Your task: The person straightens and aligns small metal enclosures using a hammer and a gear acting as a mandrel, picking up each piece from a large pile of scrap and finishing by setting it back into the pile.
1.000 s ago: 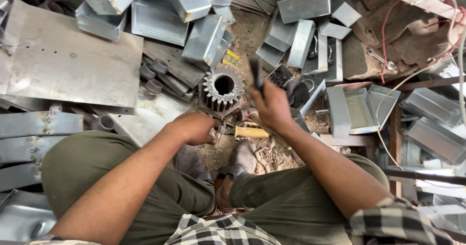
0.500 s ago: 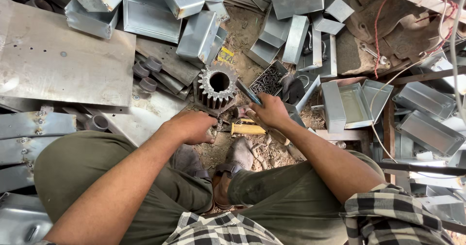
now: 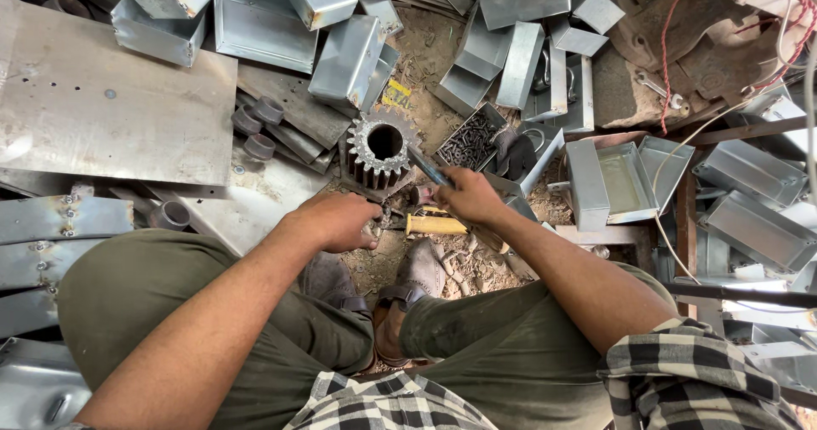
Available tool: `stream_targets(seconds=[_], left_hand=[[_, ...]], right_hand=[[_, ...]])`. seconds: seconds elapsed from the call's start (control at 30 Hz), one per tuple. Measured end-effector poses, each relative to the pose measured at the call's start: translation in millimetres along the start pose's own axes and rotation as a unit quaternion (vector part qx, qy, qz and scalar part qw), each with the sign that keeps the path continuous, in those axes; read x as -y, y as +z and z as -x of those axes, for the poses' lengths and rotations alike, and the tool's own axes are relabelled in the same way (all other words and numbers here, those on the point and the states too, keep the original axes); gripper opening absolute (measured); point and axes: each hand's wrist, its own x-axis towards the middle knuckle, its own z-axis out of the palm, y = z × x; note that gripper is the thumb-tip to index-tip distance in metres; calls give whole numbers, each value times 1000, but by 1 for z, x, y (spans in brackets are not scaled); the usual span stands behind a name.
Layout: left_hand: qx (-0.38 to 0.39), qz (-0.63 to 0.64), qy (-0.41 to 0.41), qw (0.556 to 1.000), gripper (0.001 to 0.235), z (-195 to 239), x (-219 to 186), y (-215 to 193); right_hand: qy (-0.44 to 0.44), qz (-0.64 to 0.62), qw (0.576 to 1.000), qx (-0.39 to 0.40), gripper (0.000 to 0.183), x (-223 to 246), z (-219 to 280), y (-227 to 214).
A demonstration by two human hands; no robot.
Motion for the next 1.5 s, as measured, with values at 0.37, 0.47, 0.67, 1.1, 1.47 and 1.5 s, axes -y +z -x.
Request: stream_targets(seconds=[0.37, 0.47, 0.67, 1.1, 1.47, 1.5], left_hand=[[-21, 4, 20, 1000, 54, 2, 1, 1], [-14, 12, 11, 1000, 53, 3, -2, -1], [-15, 5, 20, 1000, 53, 1, 0, 0], [-18, -6, 20, 1000, 54, 2, -2, 1], [-11, 4, 7, 1000, 55, 4, -4, -1], [-17, 4, 5, 1000, 56, 3, -4, -1]], right_hand=[[22, 5, 1000, -8, 51, 15, 9, 0], [24, 33, 999, -13, 52, 22, 13, -2], [10, 64, 997, -53, 48, 11, 5, -13], [-11, 128, 990, -49, 45, 6, 9, -10], [-7, 135, 990, -29, 54, 18, 13, -10], [17, 129, 991, -15, 53, 19, 12, -10]])
